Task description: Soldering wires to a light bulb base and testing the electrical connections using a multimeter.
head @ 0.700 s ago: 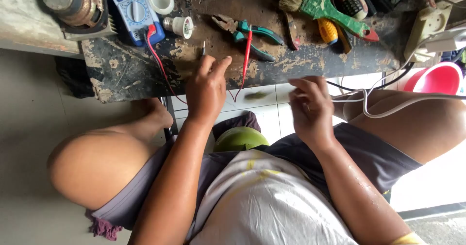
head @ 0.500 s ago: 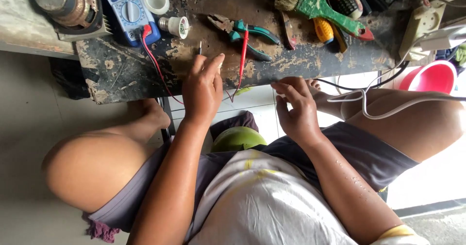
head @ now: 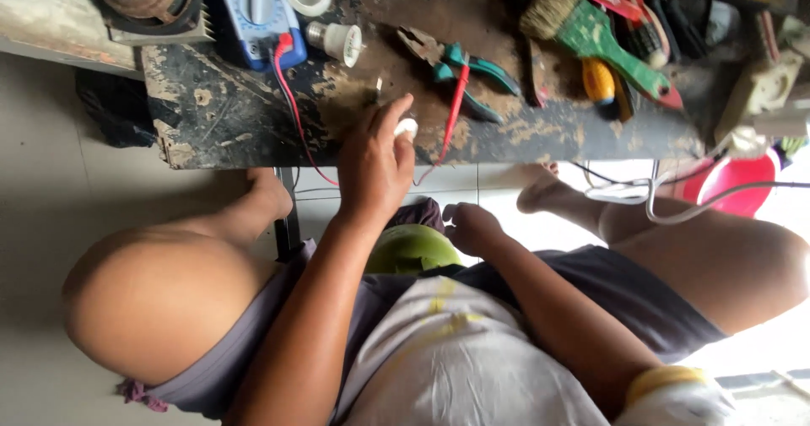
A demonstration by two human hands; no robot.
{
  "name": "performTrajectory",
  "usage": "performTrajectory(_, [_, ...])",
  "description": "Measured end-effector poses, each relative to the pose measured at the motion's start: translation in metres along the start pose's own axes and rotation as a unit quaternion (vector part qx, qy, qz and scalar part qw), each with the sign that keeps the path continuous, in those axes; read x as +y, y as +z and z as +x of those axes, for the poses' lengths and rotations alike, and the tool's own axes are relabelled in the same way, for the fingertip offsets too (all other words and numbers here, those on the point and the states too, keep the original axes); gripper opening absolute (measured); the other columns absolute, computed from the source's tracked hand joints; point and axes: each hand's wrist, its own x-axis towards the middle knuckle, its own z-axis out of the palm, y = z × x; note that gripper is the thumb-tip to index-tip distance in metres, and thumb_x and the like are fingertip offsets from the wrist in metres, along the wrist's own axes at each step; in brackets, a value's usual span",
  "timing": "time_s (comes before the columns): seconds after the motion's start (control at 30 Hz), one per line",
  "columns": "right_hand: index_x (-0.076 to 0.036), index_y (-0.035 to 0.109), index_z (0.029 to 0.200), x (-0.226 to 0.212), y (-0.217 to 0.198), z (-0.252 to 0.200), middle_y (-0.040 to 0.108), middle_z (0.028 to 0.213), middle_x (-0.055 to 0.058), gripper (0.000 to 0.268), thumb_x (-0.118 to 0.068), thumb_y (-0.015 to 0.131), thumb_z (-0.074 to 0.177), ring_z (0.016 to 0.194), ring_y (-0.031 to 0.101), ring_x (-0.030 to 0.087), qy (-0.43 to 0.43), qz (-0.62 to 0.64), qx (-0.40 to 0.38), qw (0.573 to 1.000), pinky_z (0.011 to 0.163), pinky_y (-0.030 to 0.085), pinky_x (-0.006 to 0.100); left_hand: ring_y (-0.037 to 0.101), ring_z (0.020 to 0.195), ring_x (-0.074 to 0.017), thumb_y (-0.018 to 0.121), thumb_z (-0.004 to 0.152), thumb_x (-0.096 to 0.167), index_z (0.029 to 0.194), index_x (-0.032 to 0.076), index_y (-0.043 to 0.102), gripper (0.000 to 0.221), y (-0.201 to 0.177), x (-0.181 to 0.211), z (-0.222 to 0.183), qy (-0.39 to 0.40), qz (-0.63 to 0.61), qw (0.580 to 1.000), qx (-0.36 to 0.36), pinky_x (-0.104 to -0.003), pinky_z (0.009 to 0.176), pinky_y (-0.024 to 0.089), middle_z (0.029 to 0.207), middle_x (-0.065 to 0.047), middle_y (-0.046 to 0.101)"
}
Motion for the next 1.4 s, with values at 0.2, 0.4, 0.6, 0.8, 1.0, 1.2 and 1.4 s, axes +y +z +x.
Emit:
performTrajectory(0.2, [-0.009, 0.071, 0.125, 0.034, 0.042, 0.116, 0.075, 0.118, 0.017, 0.044, -0.040, 0.056, 0.097, 0.116, 0.072, 0.037, 0.042, -0.142, -0.063, 0.987, 0.095, 0.057, 0.052, 0.071, 0.090, -0.0339, 0.066, 0.089, 0.012, 0.120, 0.013, 0.065, 0.031, 0.003, -0.001, 0.004, -0.055, -0.005, 0.997, -0.056, -0.046, 0.084, 0.054, 0.094, -0.010, 0.070])
performTrajectory(0.4, [-0.009, 0.070, 0.127, 0.048, 0.090, 0.175, 0.076, 0.117, 0.015, 0.044, -0.038, 0.053, 0.098, 0.115, 0.071, 0.033, 0.000, -0.073, -0.144, 0.987, 0.094, 0.056, 0.047, 0.069, 0.093, -0.0314, 0.058, 0.095, 0.010, 0.120, 0.012, 0.066, 0.026, -0.014, 0.013, 0.018, -0.097, -0.072, 0.988, -0.100, -0.041, 0.081, 0.056, 0.098, -0.007, 0.067])
performTrajectory(0.6, [-0.009, 0.068, 0.130, 0.068, 0.126, 0.200, 0.076, 0.116, 0.012, 0.044, -0.035, 0.051, 0.099, 0.114, 0.071, 0.028, -0.022, 0.027, -0.210, 0.977, 0.093, 0.055, 0.041, 0.063, 0.094, -0.0347, 0.048, 0.103, 0.001, 0.122, -0.004, 0.062, 0.024, -0.034, 0.032, 0.044, -0.118, -0.126, 0.978, -0.119, -0.042, 0.085, 0.049, 0.108, -0.018, 0.062])
performTrajectory(0.8, [-0.008, 0.067, 0.132, 0.085, 0.147, 0.197, 0.076, 0.115, 0.008, 0.043, -0.031, 0.048, 0.100, 0.112, 0.070, 0.023, -0.043, 0.117, -0.253, 0.959, 0.092, 0.055, 0.034, 0.065, 0.087, -0.0328, 0.052, 0.099, 0.001, 0.125, -0.002, 0.063, 0.029, -0.032, 0.028, 0.043, -0.143, -0.110, 0.972, -0.149, -0.041, 0.077, 0.053, 0.106, -0.017, 0.064])
performTrajectory(1.0, [-0.008, 0.065, 0.135, 0.091, 0.152, 0.194, 0.077, 0.114, 0.005, 0.044, -0.028, 0.046, 0.101, 0.111, 0.069, 0.018, -0.073, 0.206, -0.254, 0.942, 0.091, 0.054, 0.028, 0.064, 0.088, -0.0325, 0.046, 0.102, 0.006, 0.116, 0.001, 0.063, 0.023, -0.027, 0.032, 0.045, -0.148, -0.093, 0.976, -0.131, -0.041, 0.076, 0.051, 0.102, -0.016, 0.064])
performTrajectory(1.2, [-0.008, 0.063, 0.138, 0.109, 0.135, 0.170, 0.077, 0.113, 0.002, 0.044, -0.025, 0.044, 0.102, 0.110, 0.069, 0.013, -0.107, 0.277, -0.227, 0.927, 0.090, 0.053, 0.022, 0.062, 0.089, -0.0350, 0.050, 0.096, 0.004, 0.117, 0.004, 0.063, 0.024, -0.023, 0.030, 0.034, -0.125, -0.071, 0.984, -0.107, -0.044, 0.076, 0.048, 0.104, -0.016, 0.060])
performTrajectory(1.4, [-0.008, 0.062, 0.140, 0.123, 0.132, 0.146, 0.077, 0.112, -0.001, 0.045, -0.022, 0.041, 0.103, 0.108, 0.068, 0.009, -0.149, 0.344, -0.204, 0.904, 0.089, 0.052, 0.015, 0.069, 0.083, -0.0408, 0.061, 0.089, 0.003, 0.120, 0.008, 0.067, 0.032, -0.010, 0.018, 0.017, -0.085, -0.028, 0.995, -0.050, -0.050, 0.072, 0.058, 0.098, -0.014, 0.061])
